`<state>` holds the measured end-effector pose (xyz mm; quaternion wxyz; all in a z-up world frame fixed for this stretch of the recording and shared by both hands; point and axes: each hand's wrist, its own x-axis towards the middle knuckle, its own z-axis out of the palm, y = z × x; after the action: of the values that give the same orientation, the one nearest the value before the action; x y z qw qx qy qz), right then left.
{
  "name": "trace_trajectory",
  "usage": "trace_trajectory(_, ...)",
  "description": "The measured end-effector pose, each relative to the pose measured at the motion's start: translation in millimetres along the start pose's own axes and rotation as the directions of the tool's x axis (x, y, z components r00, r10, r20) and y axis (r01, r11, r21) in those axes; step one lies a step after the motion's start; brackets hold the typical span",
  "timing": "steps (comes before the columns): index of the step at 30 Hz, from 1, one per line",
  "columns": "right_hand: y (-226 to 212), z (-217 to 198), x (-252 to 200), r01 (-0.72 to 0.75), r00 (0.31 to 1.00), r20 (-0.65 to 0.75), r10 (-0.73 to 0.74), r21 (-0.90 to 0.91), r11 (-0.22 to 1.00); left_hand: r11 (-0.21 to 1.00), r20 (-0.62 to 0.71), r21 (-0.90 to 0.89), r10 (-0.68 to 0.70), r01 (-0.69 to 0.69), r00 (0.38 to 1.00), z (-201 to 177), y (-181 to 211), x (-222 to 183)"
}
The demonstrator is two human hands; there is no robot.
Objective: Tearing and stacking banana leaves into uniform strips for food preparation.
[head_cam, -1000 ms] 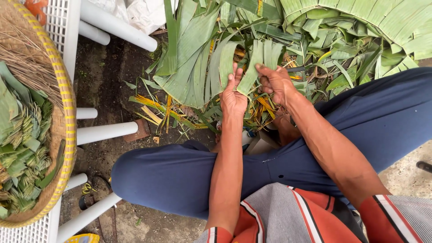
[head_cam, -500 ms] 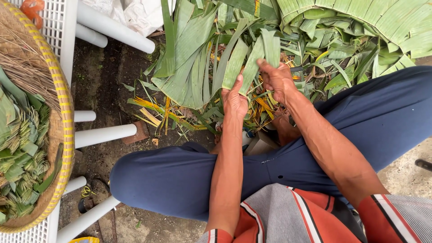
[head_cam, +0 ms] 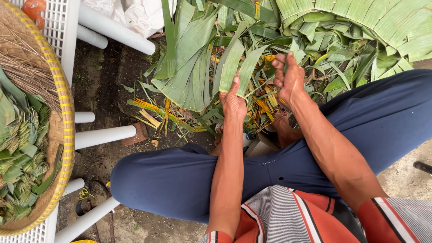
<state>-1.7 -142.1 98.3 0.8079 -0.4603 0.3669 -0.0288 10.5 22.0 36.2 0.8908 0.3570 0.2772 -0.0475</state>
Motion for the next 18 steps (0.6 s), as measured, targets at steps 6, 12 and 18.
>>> trace_trajectory(6,3.5,17.7,-13.2,-0.054,0.984,0.165,0.063,-0.055,0.997,0.999,0.052,0.035,0.021,-0.023,0.998,-16.1,-18.2,14.3)
trace_trajectory(12,0.6,18.0,-4.9,0.050,0.980,0.191,-0.056,0.033,0.998,0.976,0.010,0.209,0.061,-0.062,0.998,-34.5,-44.2,25.2)
trace_trajectory(18,-5.3,22.8,-10.0,0.099,0.976,0.188,-0.111,0.075,0.992,0.963,-0.048,0.268,0.055,-0.040,0.997,-35.5,-44.2,27.9)
